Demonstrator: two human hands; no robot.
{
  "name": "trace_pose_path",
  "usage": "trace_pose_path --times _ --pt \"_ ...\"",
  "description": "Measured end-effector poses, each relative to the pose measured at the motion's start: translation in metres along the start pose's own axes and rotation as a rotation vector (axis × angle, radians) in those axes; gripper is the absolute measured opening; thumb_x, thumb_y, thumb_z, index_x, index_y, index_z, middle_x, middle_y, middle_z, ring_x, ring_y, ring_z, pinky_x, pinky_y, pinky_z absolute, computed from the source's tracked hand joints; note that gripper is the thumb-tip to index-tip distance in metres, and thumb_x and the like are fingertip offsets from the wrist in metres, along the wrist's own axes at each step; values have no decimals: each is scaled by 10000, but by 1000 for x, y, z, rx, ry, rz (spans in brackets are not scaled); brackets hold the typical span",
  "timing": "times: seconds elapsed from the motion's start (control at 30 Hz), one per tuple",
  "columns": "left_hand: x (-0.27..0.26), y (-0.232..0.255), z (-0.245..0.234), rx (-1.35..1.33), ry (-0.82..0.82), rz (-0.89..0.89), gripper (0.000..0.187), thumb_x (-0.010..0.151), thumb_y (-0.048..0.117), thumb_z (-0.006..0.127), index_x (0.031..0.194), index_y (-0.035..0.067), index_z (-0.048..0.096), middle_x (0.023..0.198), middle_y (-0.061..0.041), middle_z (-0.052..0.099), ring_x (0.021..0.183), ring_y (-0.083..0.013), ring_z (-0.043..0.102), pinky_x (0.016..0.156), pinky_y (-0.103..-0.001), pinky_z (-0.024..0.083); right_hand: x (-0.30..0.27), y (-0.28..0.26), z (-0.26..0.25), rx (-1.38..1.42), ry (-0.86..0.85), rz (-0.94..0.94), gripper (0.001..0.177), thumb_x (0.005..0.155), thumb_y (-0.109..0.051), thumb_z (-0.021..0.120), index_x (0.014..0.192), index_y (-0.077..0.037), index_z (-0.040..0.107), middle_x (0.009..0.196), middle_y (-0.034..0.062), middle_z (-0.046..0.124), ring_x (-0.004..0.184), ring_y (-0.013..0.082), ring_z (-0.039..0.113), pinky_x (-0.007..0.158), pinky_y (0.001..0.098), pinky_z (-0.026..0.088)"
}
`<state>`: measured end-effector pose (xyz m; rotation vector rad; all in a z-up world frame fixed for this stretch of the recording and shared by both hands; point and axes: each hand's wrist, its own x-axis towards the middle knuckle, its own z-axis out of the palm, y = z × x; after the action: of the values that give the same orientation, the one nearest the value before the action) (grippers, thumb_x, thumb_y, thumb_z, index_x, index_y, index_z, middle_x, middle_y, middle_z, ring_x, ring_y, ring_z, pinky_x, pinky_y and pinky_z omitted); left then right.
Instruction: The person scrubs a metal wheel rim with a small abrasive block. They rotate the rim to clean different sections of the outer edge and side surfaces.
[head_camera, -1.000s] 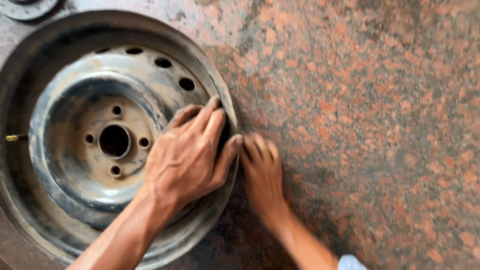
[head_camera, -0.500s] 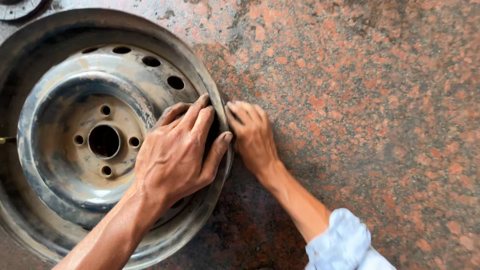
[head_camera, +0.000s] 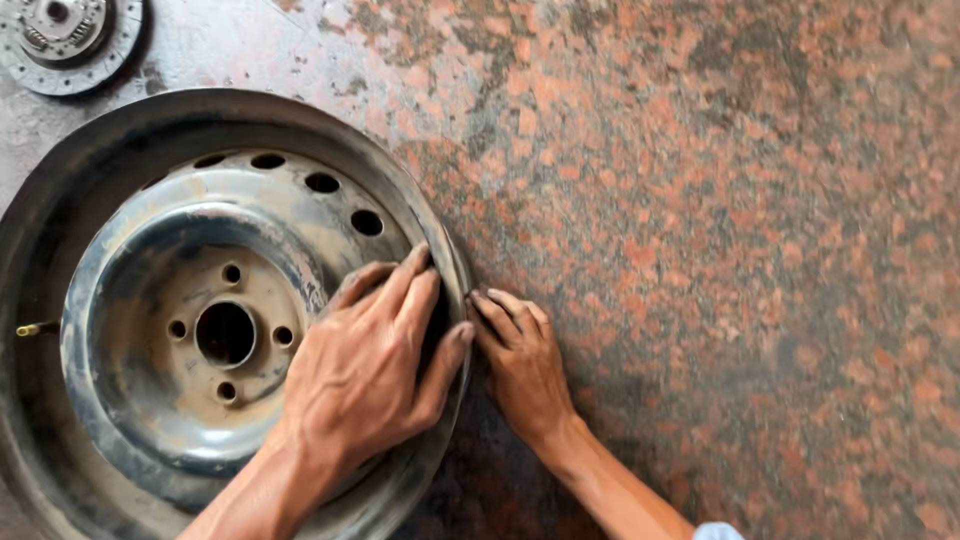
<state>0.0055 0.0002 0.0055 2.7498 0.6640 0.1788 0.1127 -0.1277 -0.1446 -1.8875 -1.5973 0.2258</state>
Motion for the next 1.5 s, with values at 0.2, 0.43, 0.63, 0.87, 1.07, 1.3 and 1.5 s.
trace_pose_path --times 0.2,0.43,0.63,0.87,1.07,1.3,1.5 --pt "0 -1 2 -20 -47 -31 539 947 375 611 1213 -94 590 1345 -316 584 1174 -401 626 1081 -474 424 69 40 27 28 -16 -99 402 921 -163 616 1291 -15 665 1353 128 621 1331 315 526 1119 484 398" --pt "0 0 1 -40 -60 -61 552 914 375 633 1215 -86 595 1345 -306 591 1154 -439 610 1063 -457 416 42 32 18 -68 20 -144 409 851 -106 620 1248 -43 695 1330 109 639 1319 298 544 1099 504 382" --pt "4 0 -1 -23 -63 -48 567 920 382 635 1202 -108 590 1349 -321 585 1168 -413 623 1083 -462 416 45 38 3 -36 -29 -165 418 836 -1 602 1238 -29 712 1340 101 656 1320 278 559 1104 469 401" --pt "3 -3 3 -30 -64 -61 562 926 379 638 1201 -109 592 1343 -316 593 1159 -390 635 1088 -460 414 98 58 26 16 -55 -228 361 899 -21 609 1250 -23 691 1350 104 644 1332 293 550 1136 478 399" --pt "8 -5 0 -58 -46 -47 543 911 365 648 1193 -97 598 1316 -309 608 1163 -396 637 1082 -457 415 60 44 7 -22 -8 -188 454 829 2 568 1265 -21 695 1353 118 639 1353 294 536 1094 559 354" --pt "3 -4 -2 -69 -51 -52 536 926 359 659 1195 -100 596 1325 -324 605 1152 -397 640 1089 -456 416 92 53 29 53 -38 -170 362 940 -124 595 1281 -40 683 1396 116 626 1359 303 516 1141 558 340" --pt "2 -4 0 -45 -58 -61 517 915 372 670 1162 -78 607 1331 -317 603 1135 -405 638 1076 -457 441 16 14 16 -75 88 -35 440 886 -197 595 1296 -58 676 1389 108 612 1333 308 503 1085 581 306"
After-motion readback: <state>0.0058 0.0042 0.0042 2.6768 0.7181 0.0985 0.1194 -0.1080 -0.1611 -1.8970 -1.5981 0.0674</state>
